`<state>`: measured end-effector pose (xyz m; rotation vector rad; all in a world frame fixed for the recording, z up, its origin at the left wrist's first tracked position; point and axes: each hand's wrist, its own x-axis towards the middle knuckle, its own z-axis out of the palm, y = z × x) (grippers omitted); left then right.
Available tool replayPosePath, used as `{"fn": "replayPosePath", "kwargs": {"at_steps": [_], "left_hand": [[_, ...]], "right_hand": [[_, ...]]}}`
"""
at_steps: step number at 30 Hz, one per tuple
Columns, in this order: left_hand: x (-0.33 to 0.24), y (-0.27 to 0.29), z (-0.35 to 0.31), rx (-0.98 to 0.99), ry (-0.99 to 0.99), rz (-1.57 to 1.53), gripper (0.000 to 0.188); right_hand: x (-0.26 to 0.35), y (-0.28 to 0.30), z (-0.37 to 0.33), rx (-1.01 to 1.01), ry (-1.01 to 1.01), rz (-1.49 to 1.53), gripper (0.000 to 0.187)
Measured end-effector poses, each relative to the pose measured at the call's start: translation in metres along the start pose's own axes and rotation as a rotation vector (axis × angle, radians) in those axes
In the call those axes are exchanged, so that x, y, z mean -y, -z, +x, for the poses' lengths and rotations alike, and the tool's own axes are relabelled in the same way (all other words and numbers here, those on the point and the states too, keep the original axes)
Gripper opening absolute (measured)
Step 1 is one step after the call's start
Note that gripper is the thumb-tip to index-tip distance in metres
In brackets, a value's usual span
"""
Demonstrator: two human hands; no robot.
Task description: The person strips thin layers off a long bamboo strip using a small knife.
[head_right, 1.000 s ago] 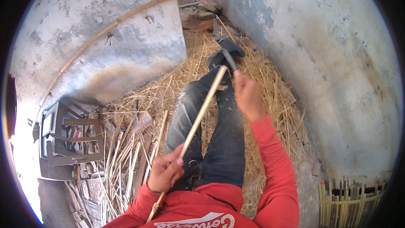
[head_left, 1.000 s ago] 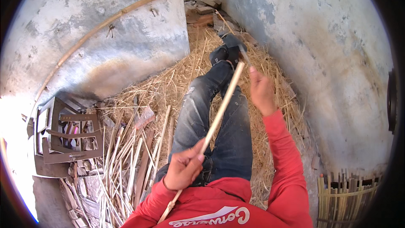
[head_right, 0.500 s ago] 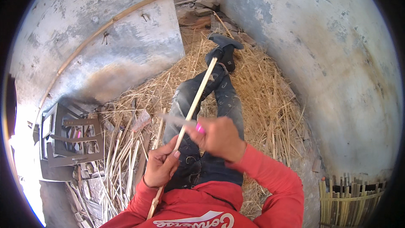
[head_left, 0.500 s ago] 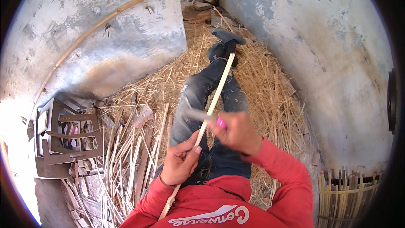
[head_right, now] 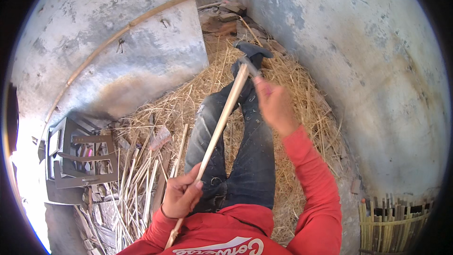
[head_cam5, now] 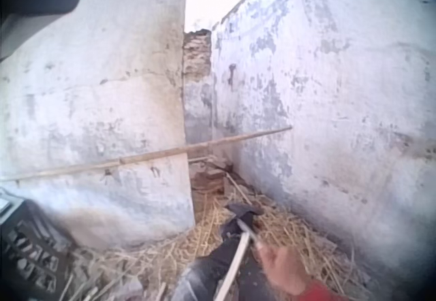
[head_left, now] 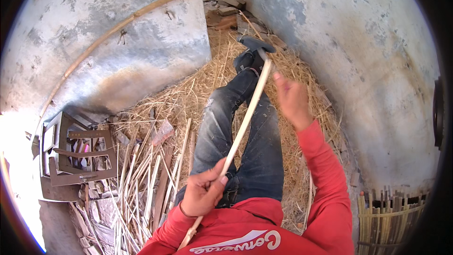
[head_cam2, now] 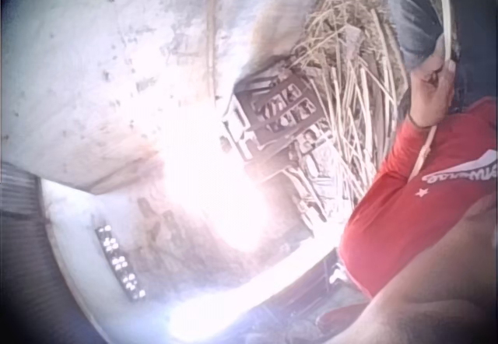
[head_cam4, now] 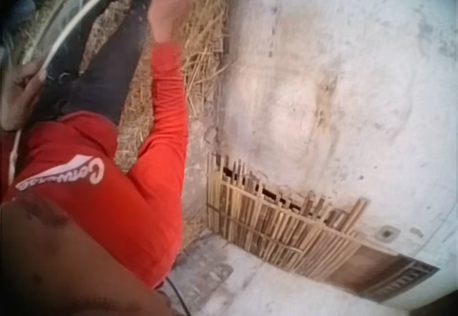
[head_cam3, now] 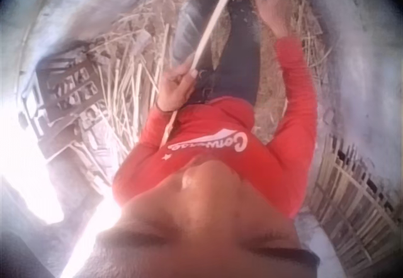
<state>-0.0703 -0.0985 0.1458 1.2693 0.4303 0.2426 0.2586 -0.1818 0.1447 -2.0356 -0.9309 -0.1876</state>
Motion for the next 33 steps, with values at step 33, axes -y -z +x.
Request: {"fn": "replayPosePath", "kwargs": {"at_steps": [33], "left_hand": [[0.005, -0.002, 0.029, 0.086, 0.02, -0.265, 0.048]], "right_hand": [[0.084, 0.007, -0.088, 0.473, 0.105, 0.205, 0.047]]}}
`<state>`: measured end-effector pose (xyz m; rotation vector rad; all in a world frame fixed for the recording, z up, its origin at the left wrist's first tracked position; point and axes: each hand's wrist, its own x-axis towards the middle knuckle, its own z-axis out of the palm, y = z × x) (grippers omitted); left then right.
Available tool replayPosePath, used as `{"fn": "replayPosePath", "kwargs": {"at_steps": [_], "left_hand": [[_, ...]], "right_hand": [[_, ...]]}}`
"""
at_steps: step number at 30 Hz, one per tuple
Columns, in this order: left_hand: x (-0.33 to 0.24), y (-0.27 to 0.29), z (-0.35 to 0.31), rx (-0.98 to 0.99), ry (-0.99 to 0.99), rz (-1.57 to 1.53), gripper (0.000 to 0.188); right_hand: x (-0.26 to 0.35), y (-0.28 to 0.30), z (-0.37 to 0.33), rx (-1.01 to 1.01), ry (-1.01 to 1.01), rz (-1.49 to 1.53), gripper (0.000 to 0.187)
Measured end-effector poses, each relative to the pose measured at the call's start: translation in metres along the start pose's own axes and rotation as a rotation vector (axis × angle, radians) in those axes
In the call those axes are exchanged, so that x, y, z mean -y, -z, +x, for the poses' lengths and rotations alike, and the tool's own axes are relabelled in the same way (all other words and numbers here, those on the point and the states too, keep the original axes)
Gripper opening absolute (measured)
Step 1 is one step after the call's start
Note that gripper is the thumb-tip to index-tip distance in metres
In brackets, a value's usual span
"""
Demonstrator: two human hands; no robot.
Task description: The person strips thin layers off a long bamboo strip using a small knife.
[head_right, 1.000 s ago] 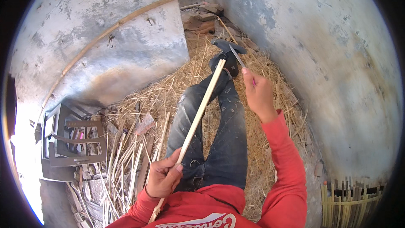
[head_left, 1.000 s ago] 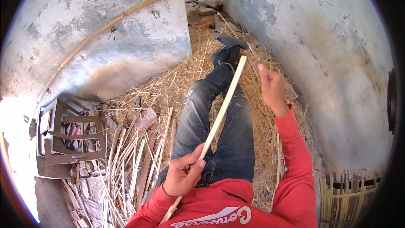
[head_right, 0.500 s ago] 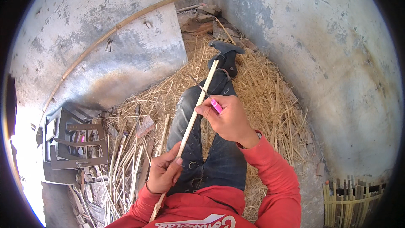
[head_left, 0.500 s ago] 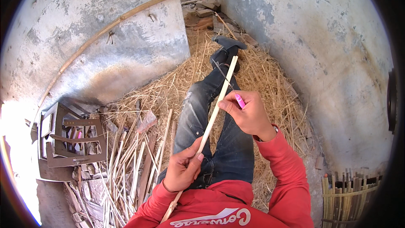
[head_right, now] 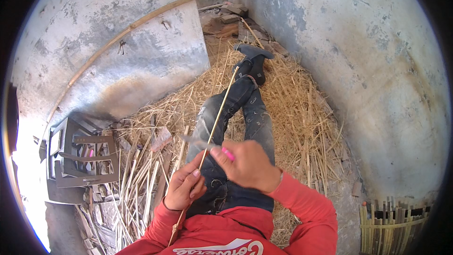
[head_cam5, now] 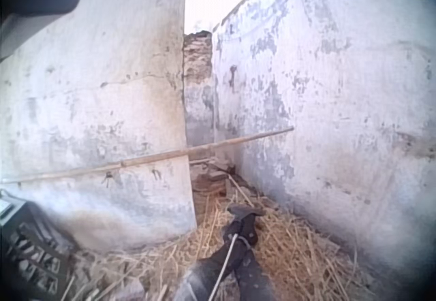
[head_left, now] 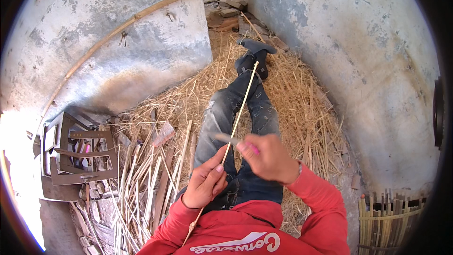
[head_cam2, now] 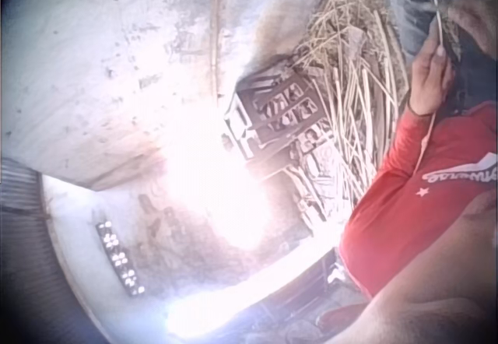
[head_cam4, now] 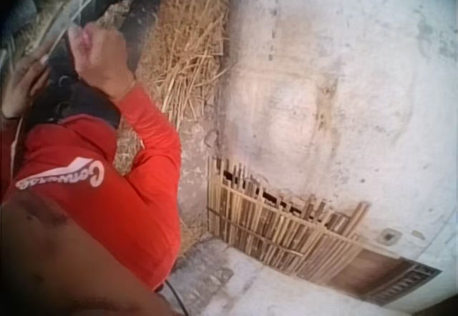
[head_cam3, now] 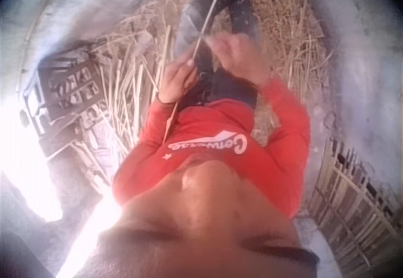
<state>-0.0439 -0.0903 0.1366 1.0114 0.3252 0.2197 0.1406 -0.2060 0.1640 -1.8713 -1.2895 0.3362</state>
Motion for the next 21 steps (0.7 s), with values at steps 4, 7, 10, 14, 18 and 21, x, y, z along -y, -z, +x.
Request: {"fn": "replayPosePath", "kwargs": {"at_steps": [4, 7, 10, 14, 18, 21], "left_hand": [[-0.001, -0.003, 0.004, -0.064, 0.046, -0.064, 0.05], [0.003, -0.001, -0.001, -0.039, 0.075, -0.094, 0.05], [0.012, -0.002, -0.01, 0.009, 0.099, -0.129, 0.049], [0.01, -0.003, -0.009, -0.039, 0.116, -0.161, 0.048], [0.006, -0.001, -0.012, -0.022, 0.139, -0.162, 0.048], [0.005, -0.006, -0.019, 0.065, 0.151, -0.182, 0.049]], "right_hand": [[-0.005, -0.028, -0.018, -0.024, 0.126, -0.142, 0.048], [-0.019, -0.024, -0.002, -0.153, 0.115, -0.2, 0.047], [-0.038, 0.001, 0.022, -0.235, -0.001, -0.215, 0.046], [-0.025, -0.023, -0.001, -0.075, 0.218, -0.193, 0.044], [-0.032, -0.014, 0.014, -0.129, 0.174, -0.201, 0.043], [-0.078, 0.039, 0.056, -0.37, -0.099, -0.143, 0.057]]}}
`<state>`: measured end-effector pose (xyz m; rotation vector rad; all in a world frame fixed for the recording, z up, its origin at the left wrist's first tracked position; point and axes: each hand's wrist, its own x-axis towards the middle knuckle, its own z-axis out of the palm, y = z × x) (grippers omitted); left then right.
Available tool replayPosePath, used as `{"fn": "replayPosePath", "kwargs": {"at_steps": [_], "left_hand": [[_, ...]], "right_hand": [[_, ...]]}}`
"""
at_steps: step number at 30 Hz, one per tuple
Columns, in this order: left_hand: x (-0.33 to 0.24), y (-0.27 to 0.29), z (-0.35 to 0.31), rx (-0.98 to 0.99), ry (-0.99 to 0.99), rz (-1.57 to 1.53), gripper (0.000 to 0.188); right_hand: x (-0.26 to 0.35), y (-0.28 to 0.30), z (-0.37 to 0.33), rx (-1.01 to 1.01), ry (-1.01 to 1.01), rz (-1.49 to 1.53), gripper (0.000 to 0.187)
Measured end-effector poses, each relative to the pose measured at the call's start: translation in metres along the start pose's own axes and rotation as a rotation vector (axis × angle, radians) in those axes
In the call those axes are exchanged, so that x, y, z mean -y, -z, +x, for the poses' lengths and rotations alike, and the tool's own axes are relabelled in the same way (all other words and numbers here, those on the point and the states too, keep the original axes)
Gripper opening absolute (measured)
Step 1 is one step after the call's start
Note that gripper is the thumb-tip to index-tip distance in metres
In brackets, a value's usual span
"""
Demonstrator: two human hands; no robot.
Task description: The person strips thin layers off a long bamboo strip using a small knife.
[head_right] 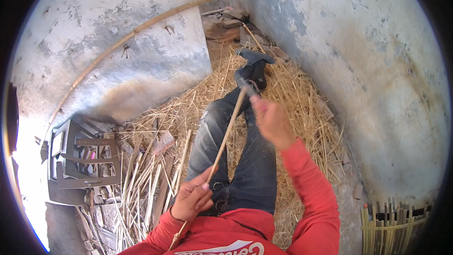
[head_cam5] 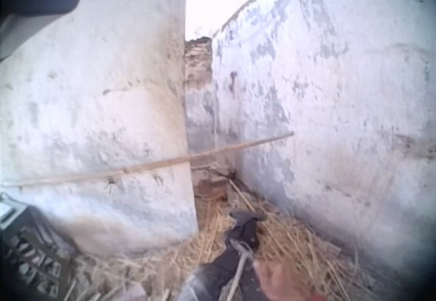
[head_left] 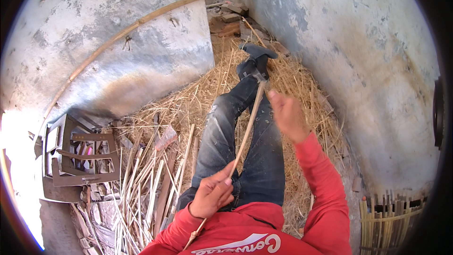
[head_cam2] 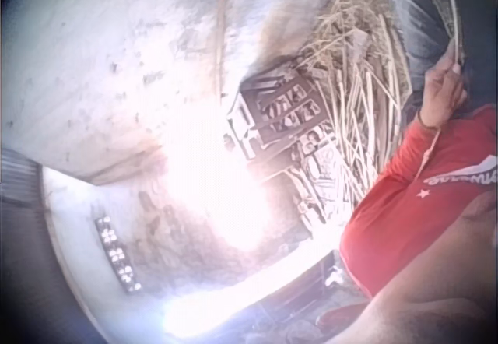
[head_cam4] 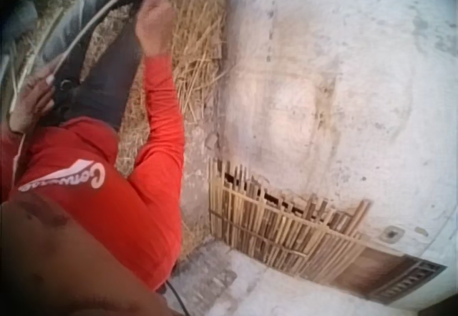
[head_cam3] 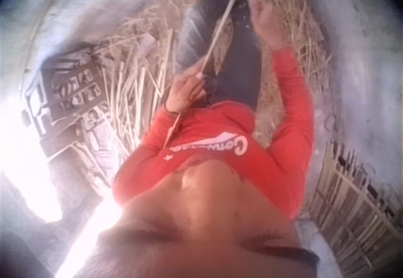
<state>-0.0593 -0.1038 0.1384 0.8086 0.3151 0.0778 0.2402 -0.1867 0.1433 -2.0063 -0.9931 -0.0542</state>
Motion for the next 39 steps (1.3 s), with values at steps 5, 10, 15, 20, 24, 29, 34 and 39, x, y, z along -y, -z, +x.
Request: {"fn": "replayPosePath", "kwargs": {"at_steps": [5, 10, 15, 20, 24, 29, 34, 39], "left_hand": [[0.0, -0.002, 0.002, 0.062, -0.072, 0.037, 0.049], [0.002, 0.01, 0.014, -0.013, -0.128, 0.211, 0.052], [-0.005, 0.02, 0.015, -0.073, -0.167, 0.338, 0.055], [-0.003, 0.015, 0.016, -0.091, -0.182, 0.302, 0.052], [-0.001, 0.018, 0.012, -0.086, -0.167, 0.317, 0.051], [0.004, 0.016, 0.01, -0.072, -0.134, 0.276, 0.05], [0.001, 0.016, 0.014, -0.145, -0.131, 0.222, 0.047], [0.0, 0.017, 0.007, -0.111, -0.132, 0.257, 0.047]], "right_hand": [[-0.053, 0.009, 0.019, -0.054, -0.103, 0.124, 0.062], [0.008, 0.017, -0.014, 0.065, -0.123, 0.472, 0.05], [0.06, 0.012, -0.039, 0.206, 0.06, 0.251, 0.037], [0.065, -0.006, -0.069, 0.332, 0.367, 0.015, 0.038], [0.045, -0.013, -0.046, 0.189, 0.268, 0.01, 0.04], [0.029, 0.005, -0.014, 0.154, 0.136, -0.034, 0.041], [0.056, -0.022, -0.063, 0.351, 0.455, 0.014, 0.039], [0.009, -0.015, -0.011, 0.078, 0.117, 0.033, 0.041]]}}
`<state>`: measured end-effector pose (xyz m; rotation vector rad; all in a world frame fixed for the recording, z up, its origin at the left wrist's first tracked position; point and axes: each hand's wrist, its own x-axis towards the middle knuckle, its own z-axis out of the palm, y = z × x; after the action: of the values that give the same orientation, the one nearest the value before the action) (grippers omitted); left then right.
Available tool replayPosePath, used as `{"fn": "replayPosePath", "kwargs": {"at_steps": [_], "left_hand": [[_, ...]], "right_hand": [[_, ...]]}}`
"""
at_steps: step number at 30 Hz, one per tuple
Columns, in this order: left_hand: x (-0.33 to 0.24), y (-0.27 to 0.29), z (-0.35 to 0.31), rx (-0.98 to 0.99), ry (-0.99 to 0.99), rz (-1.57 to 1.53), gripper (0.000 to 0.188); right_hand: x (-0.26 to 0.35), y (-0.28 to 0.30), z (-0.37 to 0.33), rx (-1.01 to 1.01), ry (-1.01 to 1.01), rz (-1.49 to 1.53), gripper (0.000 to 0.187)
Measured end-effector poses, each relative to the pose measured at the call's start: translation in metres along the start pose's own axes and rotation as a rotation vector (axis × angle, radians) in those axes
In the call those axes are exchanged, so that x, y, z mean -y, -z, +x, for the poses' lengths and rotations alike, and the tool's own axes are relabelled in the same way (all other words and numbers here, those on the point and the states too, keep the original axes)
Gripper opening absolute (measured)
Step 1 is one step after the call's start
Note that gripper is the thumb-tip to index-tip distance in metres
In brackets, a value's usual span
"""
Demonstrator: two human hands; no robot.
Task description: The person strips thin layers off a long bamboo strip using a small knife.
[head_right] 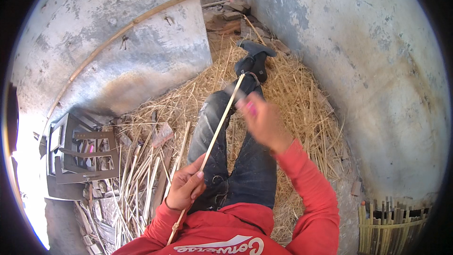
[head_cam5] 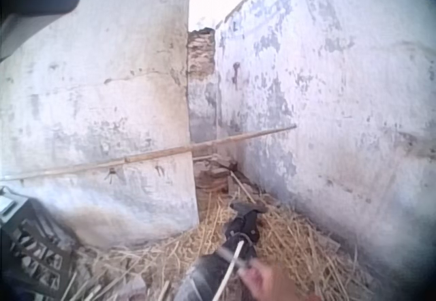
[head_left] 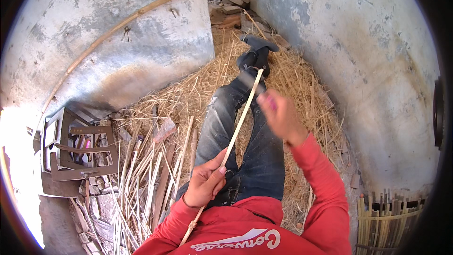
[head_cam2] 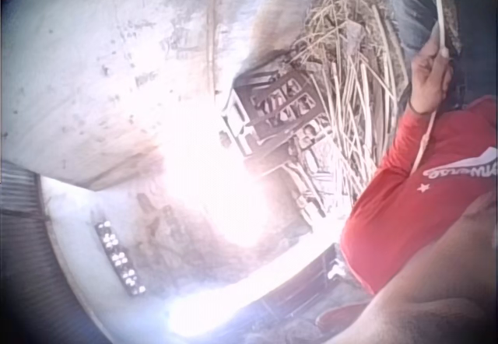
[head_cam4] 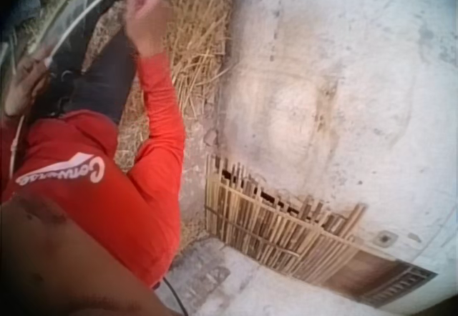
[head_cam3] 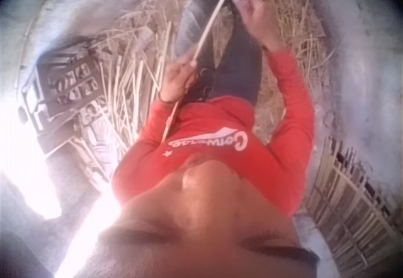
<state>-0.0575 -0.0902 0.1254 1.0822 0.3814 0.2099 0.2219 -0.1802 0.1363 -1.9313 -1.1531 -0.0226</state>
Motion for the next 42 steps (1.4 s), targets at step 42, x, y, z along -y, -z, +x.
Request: {"fn": "replayPosePath", "kwargs": {"at_steps": [42], "left_hand": [[0.007, 0.007, -0.042, 0.239, 0.13, -0.288, 0.054]], "right_hand": [[-0.002, 0.017, 0.008, -0.169, -0.113, 0.192, 0.043]]}}
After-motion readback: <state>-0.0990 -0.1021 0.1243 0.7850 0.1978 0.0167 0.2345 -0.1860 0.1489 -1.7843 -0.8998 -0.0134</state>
